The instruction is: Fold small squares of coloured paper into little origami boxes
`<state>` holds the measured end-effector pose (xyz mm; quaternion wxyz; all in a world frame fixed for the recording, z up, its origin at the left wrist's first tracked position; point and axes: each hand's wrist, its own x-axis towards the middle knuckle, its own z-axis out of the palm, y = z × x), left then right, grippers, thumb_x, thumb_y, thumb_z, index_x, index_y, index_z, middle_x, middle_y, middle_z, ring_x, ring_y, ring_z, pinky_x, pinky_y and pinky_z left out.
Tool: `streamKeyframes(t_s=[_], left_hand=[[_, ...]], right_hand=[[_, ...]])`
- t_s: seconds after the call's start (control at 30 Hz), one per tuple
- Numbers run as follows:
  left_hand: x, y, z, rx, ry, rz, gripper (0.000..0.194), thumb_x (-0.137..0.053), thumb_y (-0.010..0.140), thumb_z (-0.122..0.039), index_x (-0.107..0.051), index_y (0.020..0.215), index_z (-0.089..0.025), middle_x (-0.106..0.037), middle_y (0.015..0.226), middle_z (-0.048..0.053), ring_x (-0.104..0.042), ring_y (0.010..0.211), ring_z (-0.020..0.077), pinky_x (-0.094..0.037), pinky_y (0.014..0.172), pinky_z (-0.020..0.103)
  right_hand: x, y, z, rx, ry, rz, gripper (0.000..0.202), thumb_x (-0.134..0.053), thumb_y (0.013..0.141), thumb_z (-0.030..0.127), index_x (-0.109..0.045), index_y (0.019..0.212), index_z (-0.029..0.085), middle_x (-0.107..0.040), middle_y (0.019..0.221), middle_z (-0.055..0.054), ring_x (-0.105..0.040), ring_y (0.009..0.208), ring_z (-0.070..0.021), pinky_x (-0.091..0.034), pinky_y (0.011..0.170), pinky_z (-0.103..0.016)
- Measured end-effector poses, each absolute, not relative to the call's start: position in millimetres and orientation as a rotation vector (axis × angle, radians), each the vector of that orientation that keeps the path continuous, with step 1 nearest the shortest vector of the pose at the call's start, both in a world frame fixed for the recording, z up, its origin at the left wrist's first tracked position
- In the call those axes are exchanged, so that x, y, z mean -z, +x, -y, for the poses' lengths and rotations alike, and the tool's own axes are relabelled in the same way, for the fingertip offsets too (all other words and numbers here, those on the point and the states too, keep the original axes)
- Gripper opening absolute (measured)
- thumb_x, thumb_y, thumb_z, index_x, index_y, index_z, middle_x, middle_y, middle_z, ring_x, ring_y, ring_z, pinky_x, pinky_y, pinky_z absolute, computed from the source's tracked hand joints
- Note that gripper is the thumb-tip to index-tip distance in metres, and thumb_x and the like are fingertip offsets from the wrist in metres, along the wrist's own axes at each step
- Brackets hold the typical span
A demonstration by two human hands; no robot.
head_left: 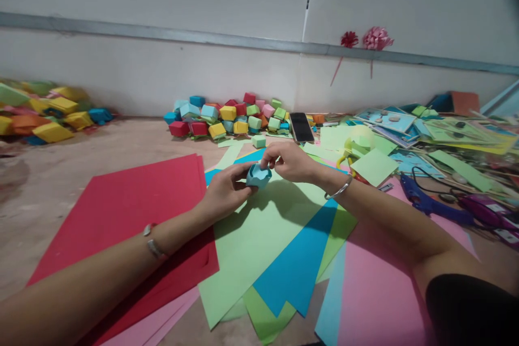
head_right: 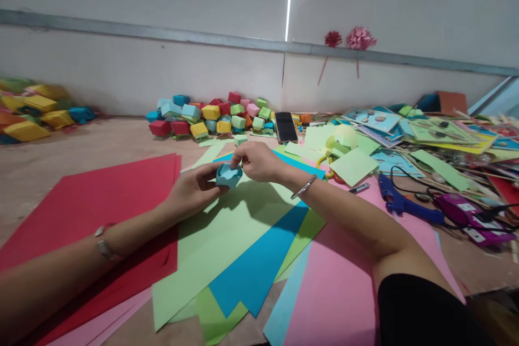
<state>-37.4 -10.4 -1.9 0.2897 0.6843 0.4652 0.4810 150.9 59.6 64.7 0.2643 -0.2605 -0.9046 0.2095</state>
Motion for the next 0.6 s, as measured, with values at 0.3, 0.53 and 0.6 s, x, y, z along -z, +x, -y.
streamKeyframes(t_s=[0.3, 0.53, 0.6], left_hand=[[-0.4, -39.7, 12.7, -1.272, 2.058, -1.325, 0.047, -0.061, 0.074, -0.025, -0.069, 0.121, -0.021, -0.070, 0.117, 0.009, -0.068, 0.101, 0.0251, -0.063, 0.077, 0.036], [0.9, -39.8, 13.1, -1.266, 2.225, -1.290, 0.047, -0.059, 0.076, -0.022, -0.069, 0.122, -0.022, -0.070, 0.112, 0.009, -0.069, 0.094, 0.0217, -0.062, 0.072, 0.030], [0.6, -40.1, 13.3, -1.270, 2.259, -1.294, 0.047, -0.058, 0.077, -0.021, -0.068, 0.123, -0.022, -0.069, 0.113, 0.010, -0.069, 0.095, 0.0219, -0.062, 0.073, 0.030]], right_hand=[[-69.0, 153.7, -52.8, -0.482, -0.698, 2.539, 0.015, -0.058, 0.069, 0.009, -0.071, 0.070, 0.016, -0.072, 0.078, -0.003, -0.060, 0.073, -0.0143, -0.043, 0.068, -0.026], [-68.1, 151.9, -52.4, -0.456, -0.795, 2.527, 0.011, -0.066, 0.074, 0.017, -0.064, 0.064, 0.016, -0.068, 0.070, -0.001, -0.057, 0.069, -0.0133, -0.039, 0.067, -0.026], [-66.3, 150.5, -52.2, -0.470, -0.836, 2.488, 0.009, -0.068, 0.072, 0.015, -0.062, 0.065, 0.016, -0.067, 0.069, 0.000, -0.057, 0.068, -0.0129, -0.038, 0.065, -0.025]])
